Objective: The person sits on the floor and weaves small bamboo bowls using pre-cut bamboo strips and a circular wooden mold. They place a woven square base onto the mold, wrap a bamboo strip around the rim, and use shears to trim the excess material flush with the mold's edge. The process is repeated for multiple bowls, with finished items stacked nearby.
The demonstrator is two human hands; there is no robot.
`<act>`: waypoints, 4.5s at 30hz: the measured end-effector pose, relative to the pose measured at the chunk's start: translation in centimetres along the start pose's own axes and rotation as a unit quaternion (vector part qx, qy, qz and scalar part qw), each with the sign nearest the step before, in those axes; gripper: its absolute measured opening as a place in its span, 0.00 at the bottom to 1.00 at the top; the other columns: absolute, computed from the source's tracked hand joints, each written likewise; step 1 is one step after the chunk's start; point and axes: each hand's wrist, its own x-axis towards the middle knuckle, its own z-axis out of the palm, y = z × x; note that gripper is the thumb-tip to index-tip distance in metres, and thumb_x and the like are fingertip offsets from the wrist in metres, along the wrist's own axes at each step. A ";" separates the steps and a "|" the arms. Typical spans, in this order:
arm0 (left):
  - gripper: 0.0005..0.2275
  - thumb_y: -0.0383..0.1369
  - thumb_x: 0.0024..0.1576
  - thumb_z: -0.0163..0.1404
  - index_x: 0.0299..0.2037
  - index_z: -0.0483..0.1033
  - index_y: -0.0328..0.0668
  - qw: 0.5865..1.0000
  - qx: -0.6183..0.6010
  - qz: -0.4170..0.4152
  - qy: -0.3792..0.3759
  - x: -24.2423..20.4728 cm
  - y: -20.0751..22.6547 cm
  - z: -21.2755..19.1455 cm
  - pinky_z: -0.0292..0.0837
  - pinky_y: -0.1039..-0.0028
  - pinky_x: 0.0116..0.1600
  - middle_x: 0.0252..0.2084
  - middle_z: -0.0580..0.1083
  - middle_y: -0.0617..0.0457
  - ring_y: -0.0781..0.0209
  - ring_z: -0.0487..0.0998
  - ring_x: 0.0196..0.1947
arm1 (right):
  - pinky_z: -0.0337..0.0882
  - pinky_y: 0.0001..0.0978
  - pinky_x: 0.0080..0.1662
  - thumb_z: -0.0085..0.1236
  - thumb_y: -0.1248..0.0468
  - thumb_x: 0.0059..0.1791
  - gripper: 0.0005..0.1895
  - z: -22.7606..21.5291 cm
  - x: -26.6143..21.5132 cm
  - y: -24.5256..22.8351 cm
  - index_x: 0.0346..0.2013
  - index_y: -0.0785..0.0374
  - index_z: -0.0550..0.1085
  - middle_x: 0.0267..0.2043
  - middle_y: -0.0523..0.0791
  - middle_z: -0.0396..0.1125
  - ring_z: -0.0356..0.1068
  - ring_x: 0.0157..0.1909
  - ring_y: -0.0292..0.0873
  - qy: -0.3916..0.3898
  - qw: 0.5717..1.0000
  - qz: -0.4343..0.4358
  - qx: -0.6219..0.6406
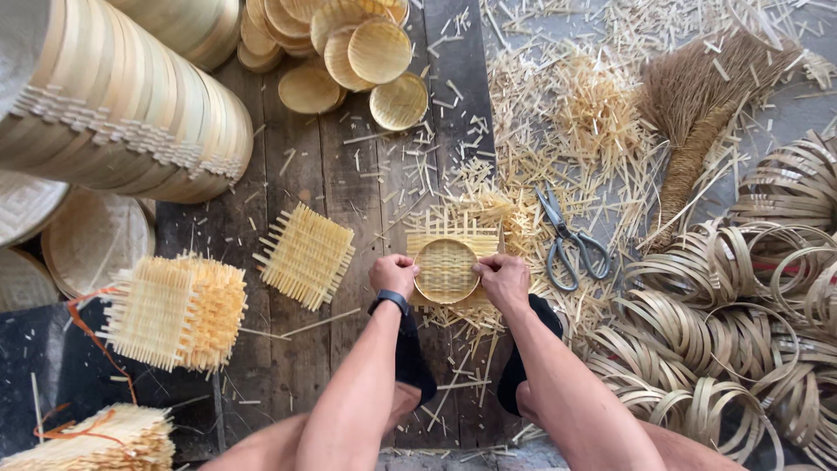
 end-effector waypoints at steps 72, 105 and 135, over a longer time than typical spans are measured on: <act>0.08 0.36 0.57 0.63 0.33 0.86 0.40 0.946 -0.270 0.059 -0.170 3.1 2.2 4.0 0.73 0.74 0.36 0.30 0.82 0.50 0.66 0.78 0.29 | 0.68 0.28 0.30 0.70 0.49 0.44 0.19 0.5 3.3 -2.0 0.34 0.63 0.84 0.27 0.44 0.76 0.69 0.26 0.35 -0.037 0.994 0.090 0.058; 0.27 0.23 0.49 0.60 0.62 0.73 0.43 0.882 0.028 0.470 0.006 -4.7 6.5 4.1 0.70 0.60 0.61 0.56 0.74 0.46 0.45 0.73 0.53 | 0.75 0.43 0.50 0.68 0.57 0.36 0.31 -13.6 9.9 14.1 0.48 0.69 0.72 0.37 0.53 0.75 0.76 0.40 0.51 -0.099 0.987 0.032 -0.126; 0.26 0.31 0.42 0.69 0.50 0.71 0.40 0.945 -0.031 0.316 0.075 -6.3 6.1 7.9 0.73 0.58 0.52 0.45 0.76 0.46 0.44 0.76 0.47 | 0.72 0.39 0.29 0.57 0.45 0.38 0.26 -8.9 7.4 9.1 0.27 0.70 0.72 0.26 0.51 0.66 0.67 0.28 0.47 0.191 0.769 -0.471 -0.388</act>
